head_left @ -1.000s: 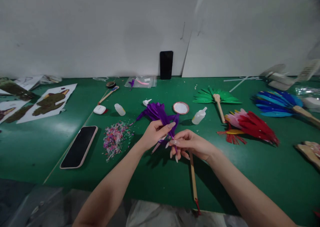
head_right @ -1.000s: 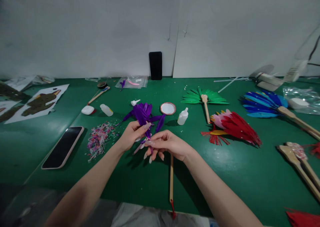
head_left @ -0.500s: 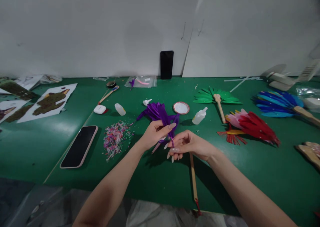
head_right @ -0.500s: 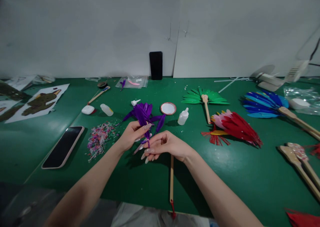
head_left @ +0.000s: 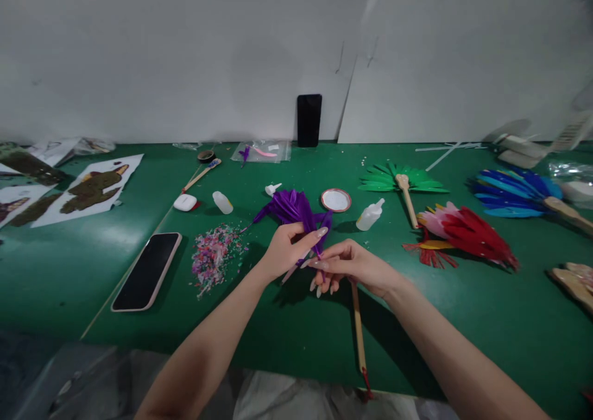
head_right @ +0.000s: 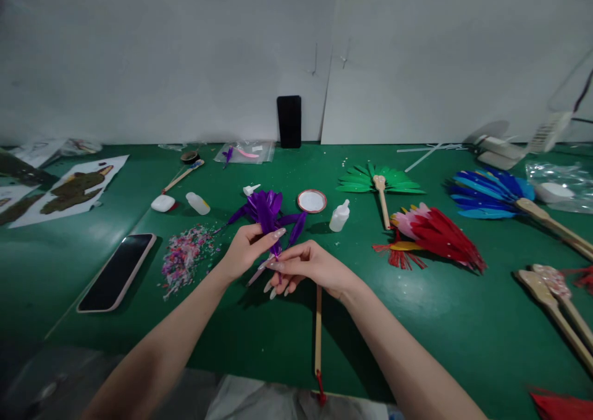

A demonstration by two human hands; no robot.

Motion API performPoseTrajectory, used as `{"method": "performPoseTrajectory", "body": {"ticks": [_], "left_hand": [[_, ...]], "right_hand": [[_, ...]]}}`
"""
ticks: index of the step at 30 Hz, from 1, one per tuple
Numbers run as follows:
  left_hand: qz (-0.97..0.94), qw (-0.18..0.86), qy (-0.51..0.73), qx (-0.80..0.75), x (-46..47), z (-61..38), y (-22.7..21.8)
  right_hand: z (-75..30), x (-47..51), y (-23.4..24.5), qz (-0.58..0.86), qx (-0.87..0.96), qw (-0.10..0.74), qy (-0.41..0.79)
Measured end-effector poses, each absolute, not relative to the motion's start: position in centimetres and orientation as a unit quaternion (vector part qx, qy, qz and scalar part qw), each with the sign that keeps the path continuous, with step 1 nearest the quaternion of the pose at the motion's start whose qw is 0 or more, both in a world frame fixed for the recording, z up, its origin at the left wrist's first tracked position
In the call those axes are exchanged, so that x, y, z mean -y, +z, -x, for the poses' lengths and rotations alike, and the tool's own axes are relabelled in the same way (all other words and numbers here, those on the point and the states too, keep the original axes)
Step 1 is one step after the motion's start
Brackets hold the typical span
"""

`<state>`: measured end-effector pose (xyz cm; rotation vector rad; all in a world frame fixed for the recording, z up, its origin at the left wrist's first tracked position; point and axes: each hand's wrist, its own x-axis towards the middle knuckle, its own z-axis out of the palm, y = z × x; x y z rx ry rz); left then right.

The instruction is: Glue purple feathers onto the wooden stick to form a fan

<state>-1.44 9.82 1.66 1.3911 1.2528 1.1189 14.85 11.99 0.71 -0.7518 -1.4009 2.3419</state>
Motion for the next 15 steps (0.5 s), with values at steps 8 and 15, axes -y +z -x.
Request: {"method": "performPoseTrajectory", "body": {"ticks": [8,15], "left_hand": [[-0.568,0.450,0.450,-0.522,-9.94,1.45,1.26],[-0.560,0.441,0.453,-0.535,-10.11,1.67,0.84]], "right_hand": [[-14.77,-12.13,0.63,0.281,0.476,0.159,0.819],[-14.59,-12.05,0.30,0.272,0.467,0.163,0.826]]}}
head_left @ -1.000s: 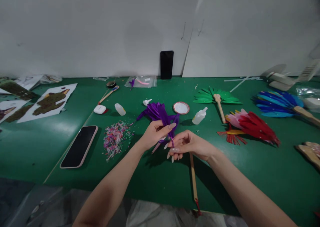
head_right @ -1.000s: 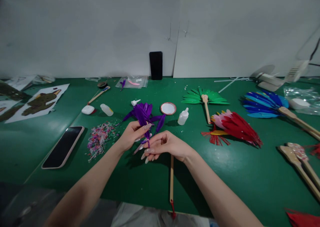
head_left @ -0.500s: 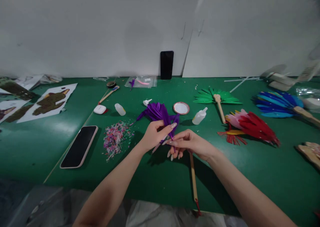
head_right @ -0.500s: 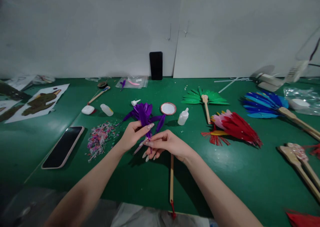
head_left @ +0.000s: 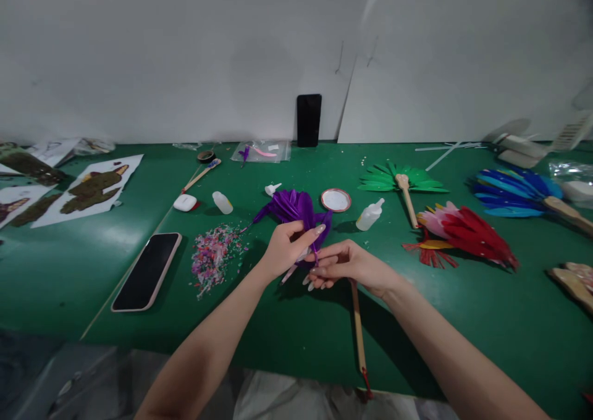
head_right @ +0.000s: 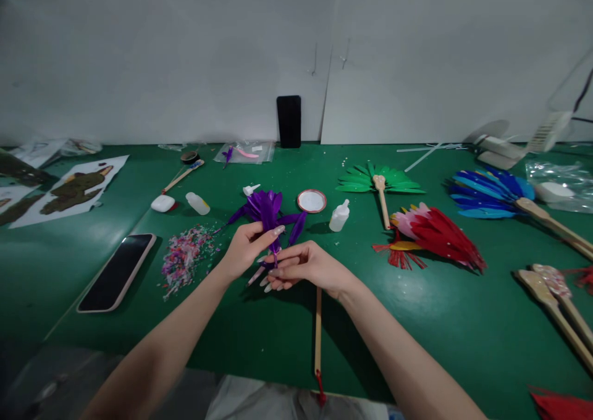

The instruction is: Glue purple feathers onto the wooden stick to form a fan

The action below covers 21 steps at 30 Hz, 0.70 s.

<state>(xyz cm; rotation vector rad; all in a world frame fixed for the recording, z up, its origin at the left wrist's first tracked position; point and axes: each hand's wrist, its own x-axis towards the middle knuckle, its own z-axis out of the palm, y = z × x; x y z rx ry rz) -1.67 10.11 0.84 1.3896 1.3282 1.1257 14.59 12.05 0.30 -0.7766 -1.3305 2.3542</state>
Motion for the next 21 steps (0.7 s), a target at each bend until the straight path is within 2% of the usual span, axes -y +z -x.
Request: {"method": "performPoseTrajectory", "body": {"ticks": [16,21], "left_hand": [[-0.578,0.391,0.445,-0.561,-9.90,1.21,1.22],[-0.544,0.465,0.482,-0.506,-10.12,1.26,1.46]], "right_hand": [[-14.57,-11.94,0.32,0.290,0.473,0.170,0.814],[-14.74,-11.99,0.56,0.270,0.470,0.167,0.824]]}}
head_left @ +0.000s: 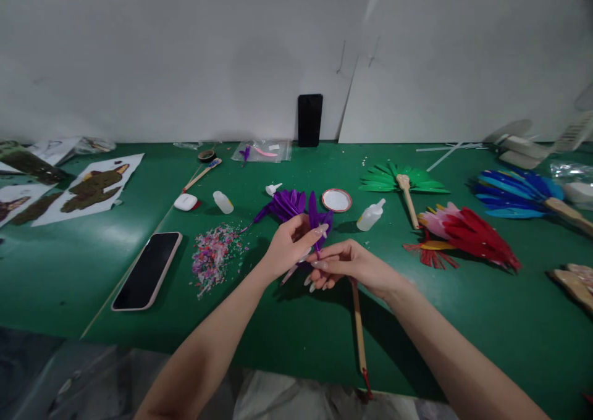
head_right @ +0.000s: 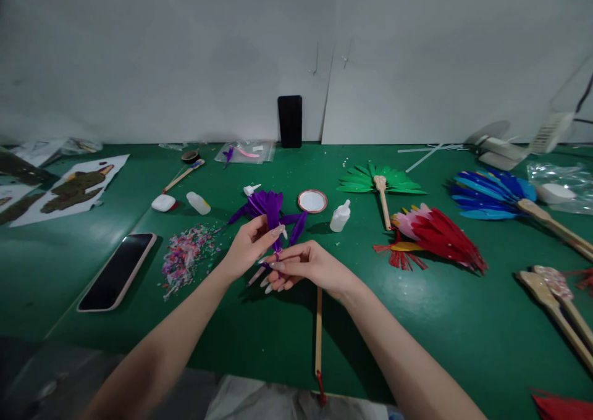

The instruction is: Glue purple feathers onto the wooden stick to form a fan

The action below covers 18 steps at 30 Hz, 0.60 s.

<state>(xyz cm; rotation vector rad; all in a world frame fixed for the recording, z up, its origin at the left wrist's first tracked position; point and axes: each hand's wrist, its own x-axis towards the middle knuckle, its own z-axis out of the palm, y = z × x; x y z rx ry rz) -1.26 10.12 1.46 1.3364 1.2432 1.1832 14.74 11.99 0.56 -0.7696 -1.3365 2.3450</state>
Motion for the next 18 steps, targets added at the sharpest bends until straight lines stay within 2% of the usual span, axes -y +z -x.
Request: {"method": "performPoseTrajectory", "body": {"ticks": [3,6,18], "left_hand": [[-0.509,0.542,0.477,-0.469,-10.18,1.43,1.37],[-0.482,0.575,0.474,-0.461,-10.16,1.59,1.14],[-0.453,0.575,0.482,-0.482,-10.14,1.38,1.52]], "right_hand": [[-14.80,-11.93,0.67,0.266,0.467,0.166,0.827],[-14.75,-11.81,0.85,0.267,0.466,0.159,0.828],[-14.58,-11.61,0.80,0.268,0.468,0.156,0.827]]}}
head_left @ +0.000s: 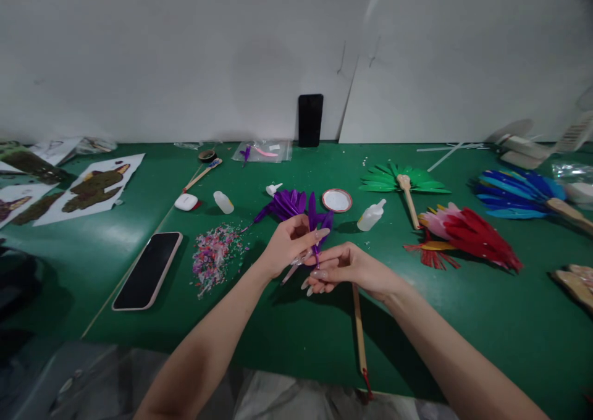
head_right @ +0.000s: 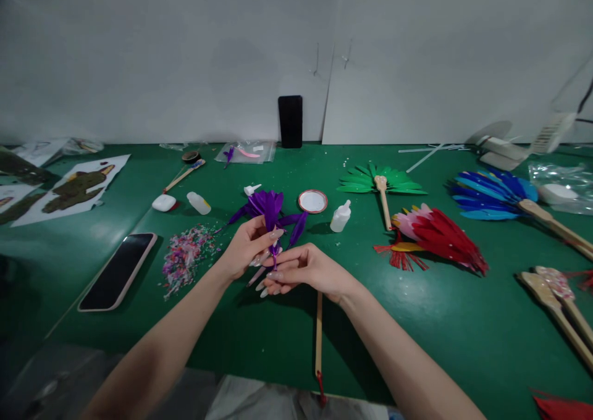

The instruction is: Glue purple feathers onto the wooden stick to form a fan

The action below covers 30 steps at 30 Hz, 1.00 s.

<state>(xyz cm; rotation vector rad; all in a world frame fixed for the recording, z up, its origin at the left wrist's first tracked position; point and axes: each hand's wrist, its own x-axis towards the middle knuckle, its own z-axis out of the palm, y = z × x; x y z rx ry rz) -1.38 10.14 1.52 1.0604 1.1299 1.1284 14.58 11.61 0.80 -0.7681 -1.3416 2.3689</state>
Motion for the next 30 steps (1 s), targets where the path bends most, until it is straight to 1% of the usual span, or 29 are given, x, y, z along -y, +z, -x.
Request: {"method": "performPoseTrajectory", "body": {"ticks": [4,9,11,24,30], "left_hand": [[-0.460,0.559,0.490,-0.486,-10.11,1.20,1.77],[-0.509,0.494,0.491,-0.505,-10.08,1.12,1.77],[-0.519,0.484,0.483,-0.513,-10.07,1.14,1.64],[-0.494,0.537,0.490,-0.477,-9.94,0.94,1.75],[-0.499,0.533,0.486,-0.481,-9.91,1.03,1.75]], "right_hand": [[-14.55,-11.58,0.89,0.275,0.470,0.150,0.825],[-14.37,-11.44,0.82,0.273,0.482,0.151,0.819],[-14.33,-11.42,0.73,0.268,0.482,0.154,0.820],[-14.37,-11.38,0.43,0.264,0.475,0.148,0.826],[-14.35,-11.35,0.26,0.267,0.470,0.152,0.828]]}}
